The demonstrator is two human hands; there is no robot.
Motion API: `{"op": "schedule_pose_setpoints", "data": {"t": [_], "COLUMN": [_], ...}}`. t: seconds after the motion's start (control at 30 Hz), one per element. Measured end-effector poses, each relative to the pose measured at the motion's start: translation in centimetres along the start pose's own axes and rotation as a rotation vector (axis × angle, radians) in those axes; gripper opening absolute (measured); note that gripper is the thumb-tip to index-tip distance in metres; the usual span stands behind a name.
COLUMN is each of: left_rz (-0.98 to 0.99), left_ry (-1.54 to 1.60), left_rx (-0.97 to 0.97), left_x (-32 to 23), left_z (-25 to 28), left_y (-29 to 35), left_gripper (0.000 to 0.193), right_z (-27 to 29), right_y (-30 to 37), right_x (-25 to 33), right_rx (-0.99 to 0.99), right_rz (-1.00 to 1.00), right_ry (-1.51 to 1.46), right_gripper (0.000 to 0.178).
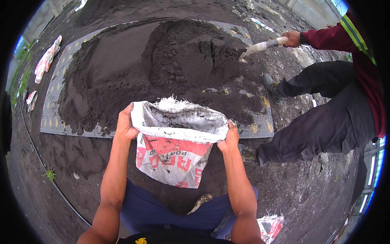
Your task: The person holds open sacks while a coworker shovels dark soil into them. The person repeatedly positions and stabilizes the sacks, then sets filled sacks aside on the ground.
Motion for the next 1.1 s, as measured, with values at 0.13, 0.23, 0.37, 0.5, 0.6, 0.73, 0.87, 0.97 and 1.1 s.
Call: {"op": "schedule_pose_setpoints", "data": {"t": [0.13,0.23,0.37,0.5,0.6,0.73,0.87,0.97,1.1], "left_rz": [0.003,0.027,0.155,0.218,0.227,0.138,0.013,-0.033,-0.007], "left_ry": [0.039,0.047,-0.027,-0.113,-0.109,-0.132,-0.054,-0.048,-0.082], "left_rx": [-0.045,-0.083,-0.204,-0.439,-0.394,-0.268,-0.200,-0.216,-0.201], "left_x": [-0.1,-0.9,-0.4,2.6,3.2,1.6,0.2,0.1,0.1], "left_z": [-0.1,0.4,2.9,6.9,8.2,7.6,5.7,4.2,2.4], "left_y": [0.6,1.1,1.2,1.5,1.2,0.4,-0.4,-0.9,-0.7], "left_gripper": [0.041,0.040,0.031,0.021,0.024,0.029,0.030,0.027,0.030], "right_z": [-0.9,-1.6,-1.1,0.7,1.2,0.7,0.3,0.1,0.0], "right_y": [0.8,1.8,2.4,2.3,1.8,1.2,1.1,1.8,2.8], "right_x": [0.0,0.2,-1.1,-4.6,-5.2,-3.4,-1.3,-0.5,0.0], "right_rx": [0.033,0.001,-0.042,-0.164,-0.167,-0.119,-0.123,-0.155,-0.140], "right_rz": [-0.025,-0.019,-0.096,-0.281,-0.266,-0.152,-0.059,-0.008,0.034], "right_ry": [-0.003,-0.007,0.085,0.068,0.104,0.072,0.018,-0.021,-0.035], "right_gripper": [0.030,0.030,0.024,0.024,0.023,0.020,0.020,0.022,0.023]}}
Point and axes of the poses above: each hand's wrist, its own y-axis away from the middle knuckle, its own z-axis out of the back of the hand, x = y × z, the point moved 3 cm from there along -y, towards the middle knuckle, and after that the axes turned 5 degrees about -z, right-handed, at the moved point
